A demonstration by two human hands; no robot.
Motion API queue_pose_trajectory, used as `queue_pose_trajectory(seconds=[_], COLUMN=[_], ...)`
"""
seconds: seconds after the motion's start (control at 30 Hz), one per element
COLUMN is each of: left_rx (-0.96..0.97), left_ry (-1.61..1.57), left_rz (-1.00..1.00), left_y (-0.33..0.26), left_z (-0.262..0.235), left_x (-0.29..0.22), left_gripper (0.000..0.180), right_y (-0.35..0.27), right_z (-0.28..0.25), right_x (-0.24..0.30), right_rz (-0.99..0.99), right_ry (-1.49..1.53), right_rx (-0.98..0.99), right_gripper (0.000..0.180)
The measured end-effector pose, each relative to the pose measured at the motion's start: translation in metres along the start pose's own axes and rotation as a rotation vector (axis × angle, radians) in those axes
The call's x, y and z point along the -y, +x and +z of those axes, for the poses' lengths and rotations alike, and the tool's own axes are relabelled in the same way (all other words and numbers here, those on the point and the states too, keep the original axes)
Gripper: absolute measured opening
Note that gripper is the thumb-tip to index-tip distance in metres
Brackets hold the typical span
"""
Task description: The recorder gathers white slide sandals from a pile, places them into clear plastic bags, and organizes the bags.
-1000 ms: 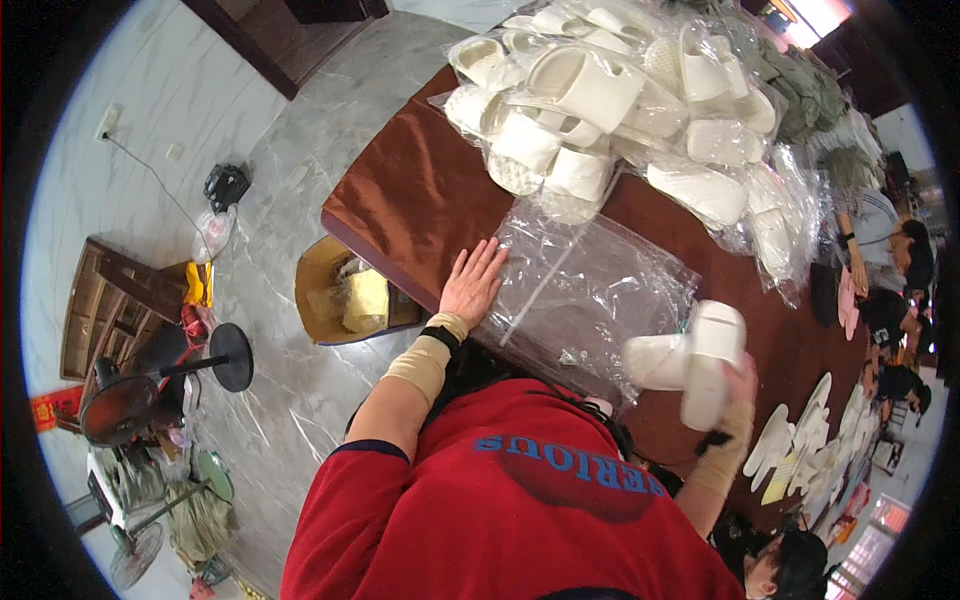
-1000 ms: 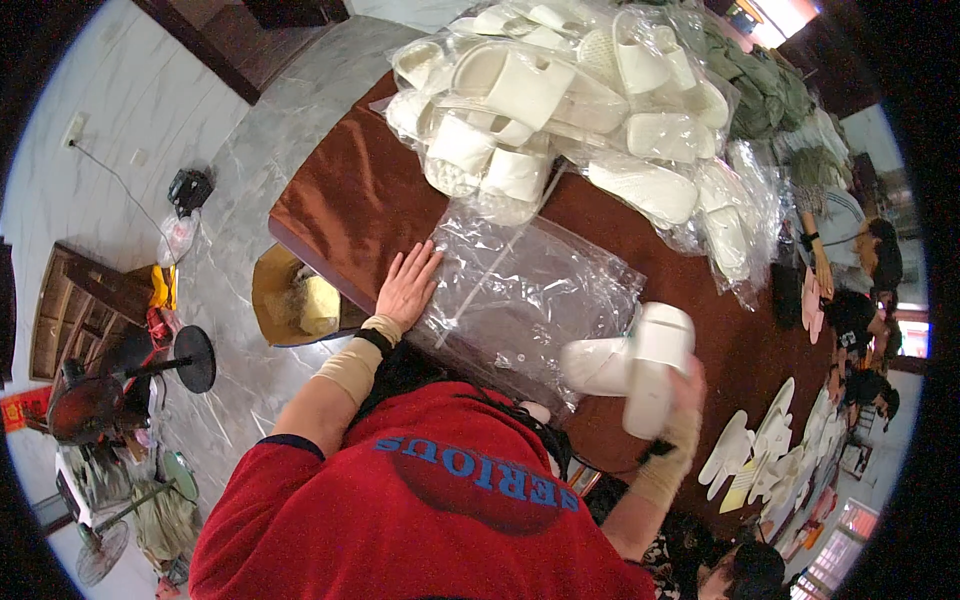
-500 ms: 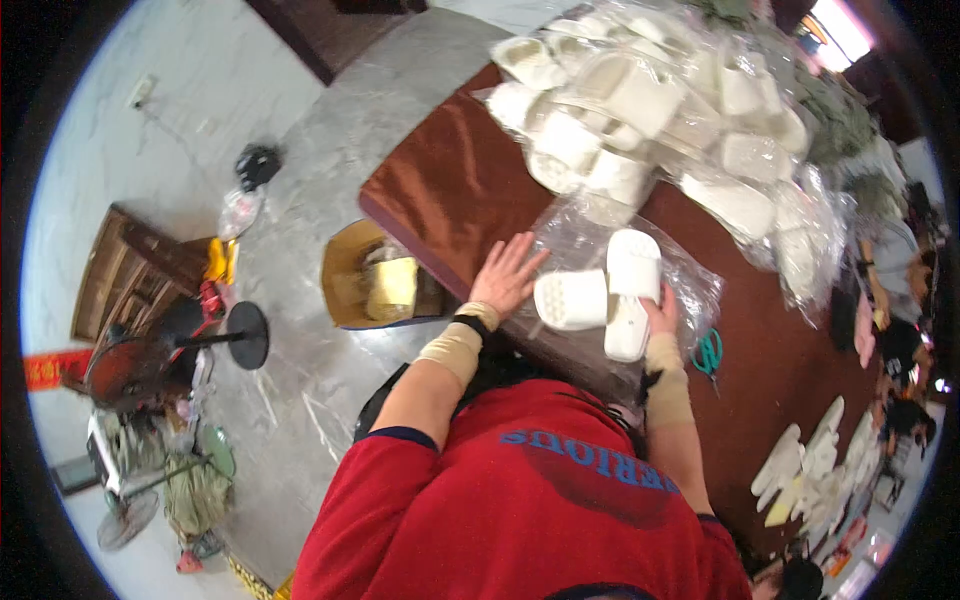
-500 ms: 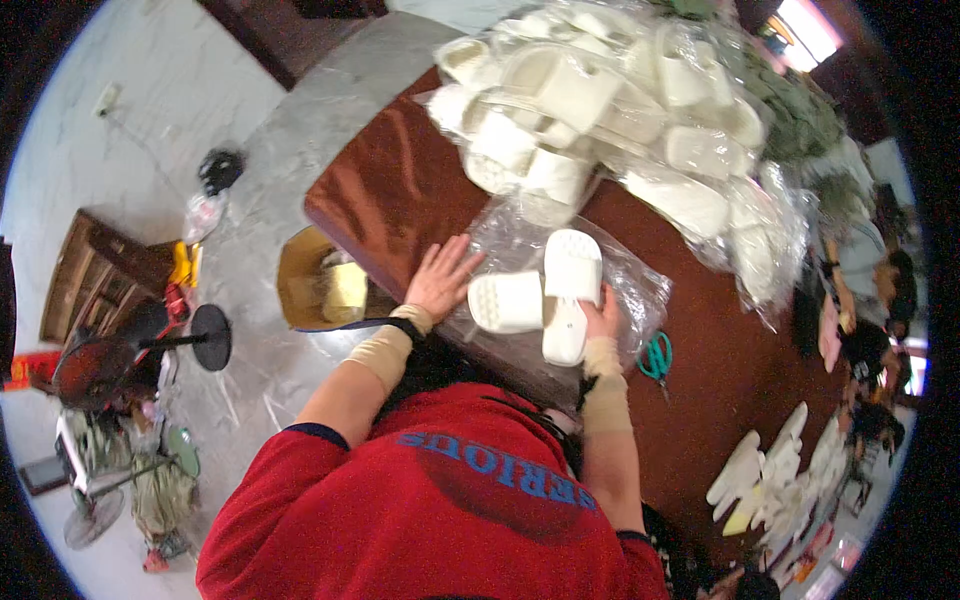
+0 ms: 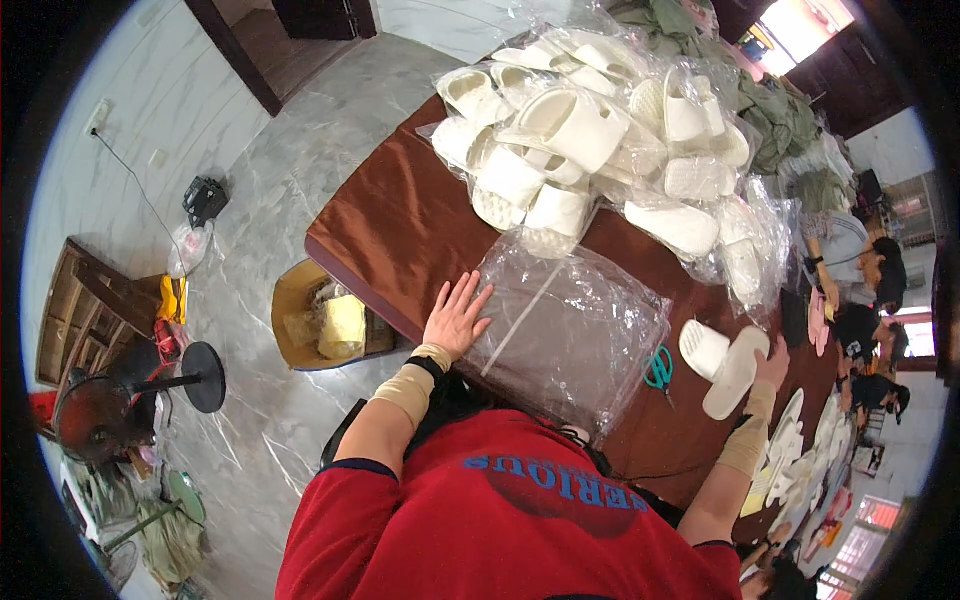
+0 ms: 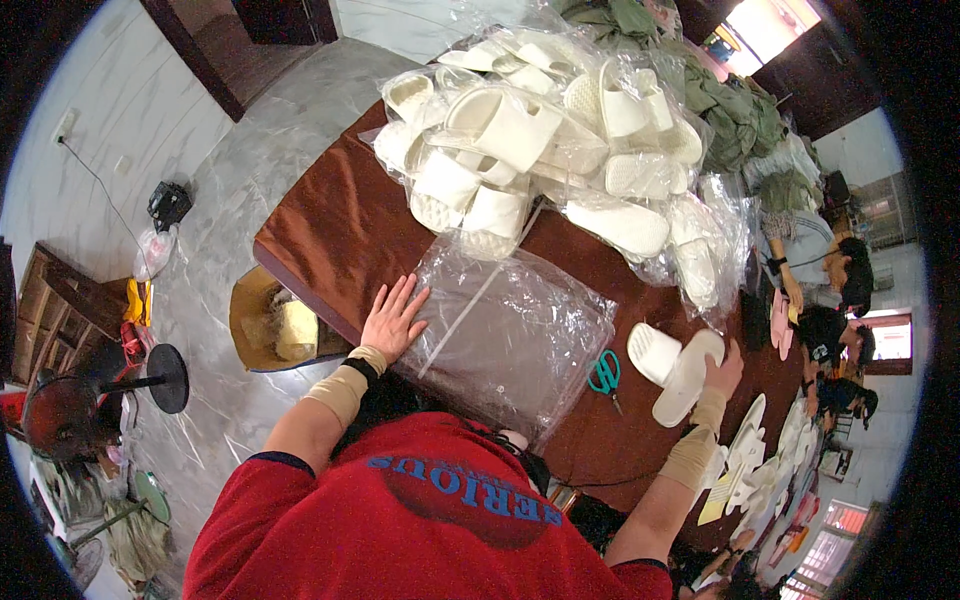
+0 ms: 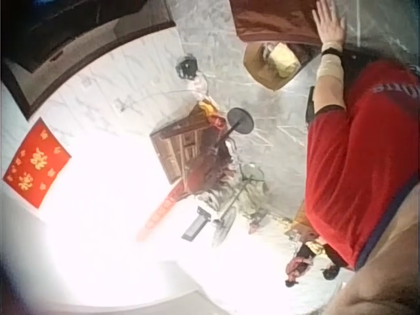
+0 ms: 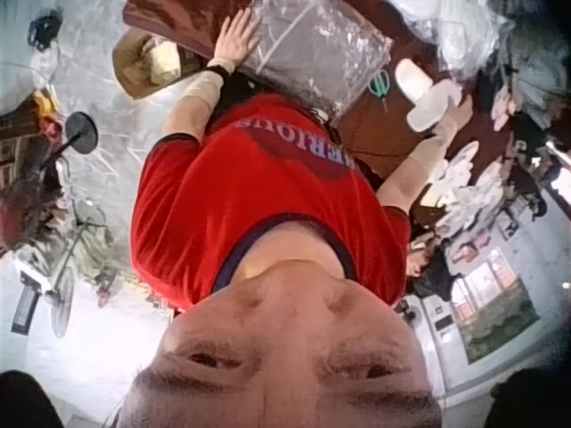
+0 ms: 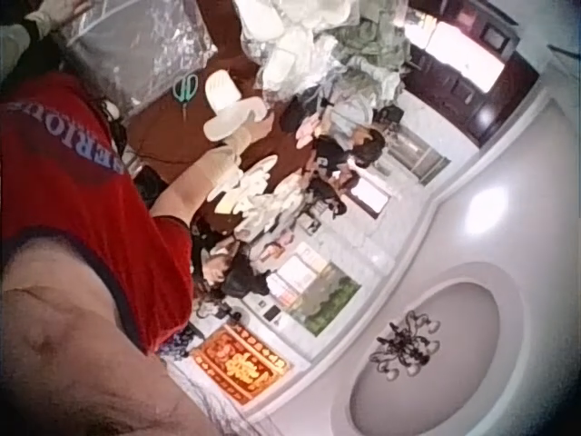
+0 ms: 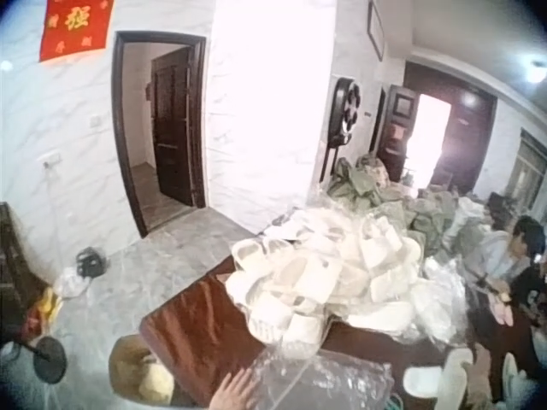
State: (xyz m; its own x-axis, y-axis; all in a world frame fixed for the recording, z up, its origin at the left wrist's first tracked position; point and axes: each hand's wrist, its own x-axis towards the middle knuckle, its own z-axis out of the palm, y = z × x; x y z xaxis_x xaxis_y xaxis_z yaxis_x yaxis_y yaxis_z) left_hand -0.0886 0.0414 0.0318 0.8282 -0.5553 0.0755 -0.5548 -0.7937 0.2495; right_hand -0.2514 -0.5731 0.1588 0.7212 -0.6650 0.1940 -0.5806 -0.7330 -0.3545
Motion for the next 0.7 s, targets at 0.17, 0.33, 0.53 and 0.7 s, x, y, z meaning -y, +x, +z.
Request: queue_pose_trajectory(seconds=[0.17, 0.33, 0.53, 0.7], left_rx=[0.008, -0.029, -0.021, -0.04], left_ry=[0.009, -0.034, -0.014, -0.014], left_rz=[-0.04, 0.002, 0.005, -0.004], left_y=[-0.008, -0.001, 0.004, -0.004], left_z=[0.003, 0.001, -0.006, 0.001], left_x=[0.004, 0.002, 0.0, 0.003], left_gripper=[0.061, 0.06, 0.059, 0.059], right_y=[0.016, 0.053, 0.12, 0.115], right_z=[0.074, 0.113, 0.105, -0.016], right_x=[0.248, 0.399, 0.413, 0.411], right_rz=[-0.602, -0.79, -0.533, -0.673], right_ry=[0.211, 0.314, 0.468, 0.853], right_rx=[0.107, -0.106, -0.1, -0.32], right_gripper=[0.045, 0.051, 0.019, 0.012])
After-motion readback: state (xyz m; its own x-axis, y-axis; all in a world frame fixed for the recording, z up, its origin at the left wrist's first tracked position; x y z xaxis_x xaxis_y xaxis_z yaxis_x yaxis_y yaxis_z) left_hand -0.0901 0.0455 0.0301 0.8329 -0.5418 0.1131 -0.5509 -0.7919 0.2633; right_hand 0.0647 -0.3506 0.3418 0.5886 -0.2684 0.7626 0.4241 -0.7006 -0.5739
